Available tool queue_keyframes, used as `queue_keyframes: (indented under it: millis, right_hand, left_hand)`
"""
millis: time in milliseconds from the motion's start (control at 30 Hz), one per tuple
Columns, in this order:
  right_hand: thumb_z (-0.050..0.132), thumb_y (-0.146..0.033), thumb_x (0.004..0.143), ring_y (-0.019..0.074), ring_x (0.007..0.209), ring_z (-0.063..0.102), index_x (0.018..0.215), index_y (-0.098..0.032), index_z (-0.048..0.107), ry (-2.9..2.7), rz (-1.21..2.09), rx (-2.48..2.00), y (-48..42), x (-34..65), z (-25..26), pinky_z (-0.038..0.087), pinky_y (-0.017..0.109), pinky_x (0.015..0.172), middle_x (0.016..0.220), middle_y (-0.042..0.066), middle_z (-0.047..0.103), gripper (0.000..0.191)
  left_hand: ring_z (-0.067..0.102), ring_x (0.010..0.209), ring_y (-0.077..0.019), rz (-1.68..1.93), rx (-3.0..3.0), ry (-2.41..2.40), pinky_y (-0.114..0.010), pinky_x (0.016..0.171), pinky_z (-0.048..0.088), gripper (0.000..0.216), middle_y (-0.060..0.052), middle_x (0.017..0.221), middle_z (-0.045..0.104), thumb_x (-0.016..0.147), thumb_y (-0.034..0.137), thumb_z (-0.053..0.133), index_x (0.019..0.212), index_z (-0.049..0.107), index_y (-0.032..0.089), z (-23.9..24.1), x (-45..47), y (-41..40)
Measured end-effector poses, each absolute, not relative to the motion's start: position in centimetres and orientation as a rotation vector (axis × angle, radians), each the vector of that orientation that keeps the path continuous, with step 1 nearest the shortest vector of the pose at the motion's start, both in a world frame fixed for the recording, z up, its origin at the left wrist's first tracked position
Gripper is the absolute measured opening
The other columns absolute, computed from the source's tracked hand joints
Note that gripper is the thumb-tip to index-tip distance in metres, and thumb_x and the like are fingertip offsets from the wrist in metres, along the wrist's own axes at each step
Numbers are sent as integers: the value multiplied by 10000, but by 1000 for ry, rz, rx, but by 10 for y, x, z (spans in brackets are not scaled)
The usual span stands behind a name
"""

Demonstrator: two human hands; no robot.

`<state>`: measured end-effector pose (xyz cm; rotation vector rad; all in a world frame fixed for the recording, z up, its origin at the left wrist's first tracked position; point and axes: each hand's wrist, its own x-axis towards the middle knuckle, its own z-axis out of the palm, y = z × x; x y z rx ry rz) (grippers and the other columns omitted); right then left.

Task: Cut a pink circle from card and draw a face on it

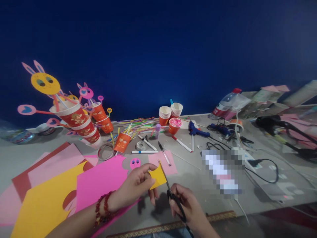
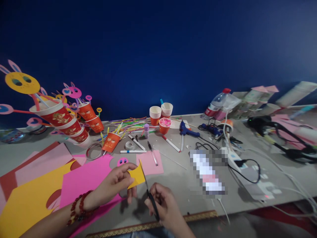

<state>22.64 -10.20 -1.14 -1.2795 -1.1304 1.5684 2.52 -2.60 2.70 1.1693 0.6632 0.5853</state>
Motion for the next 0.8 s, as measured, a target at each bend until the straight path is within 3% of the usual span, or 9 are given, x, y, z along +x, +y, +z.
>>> queue_keyframes:
  millis: [333, 567, 800]
  right_hand:
    - [689, -783, 711, 69, 429, 333, 643, -239, 351, -1088, 1509, -1296, -103, 224, -21, 322, 206, 435, 513, -102, 333, 644]
    - [684, -743, 769, 115, 578, 491, 786, -211, 499, -1138, 1489, -1081, -103, 229, -19, 370, 215, 495, 708, 4, 555, 563]
    - [675, -762, 762, 130, 591, 501, 821, -224, 488, -1161, 1588, -1026, -104, 230, -18, 382, 224, 503, 708, 9, 564, 572]
  left_hand:
    - [675, 457, -159, 567, 1142, 674, -228, 510, 461, 391, -3, 665, 728, 902, 466, 637, 1115, 450, 196, 24, 28, -24]
    - [648, 423, -139, 602, 1162, 642, -204, 470, 453, 358, -1, 651, 732, 905, 475, 639, 1030, 428, 214, 21, 26, -24]
    - [610, 402, -114, 670, 1164, 665, -183, 445, 414, 317, -7, 650, 738, 918, 441, 627, 1018, 432, 213, 24, 24, -20]
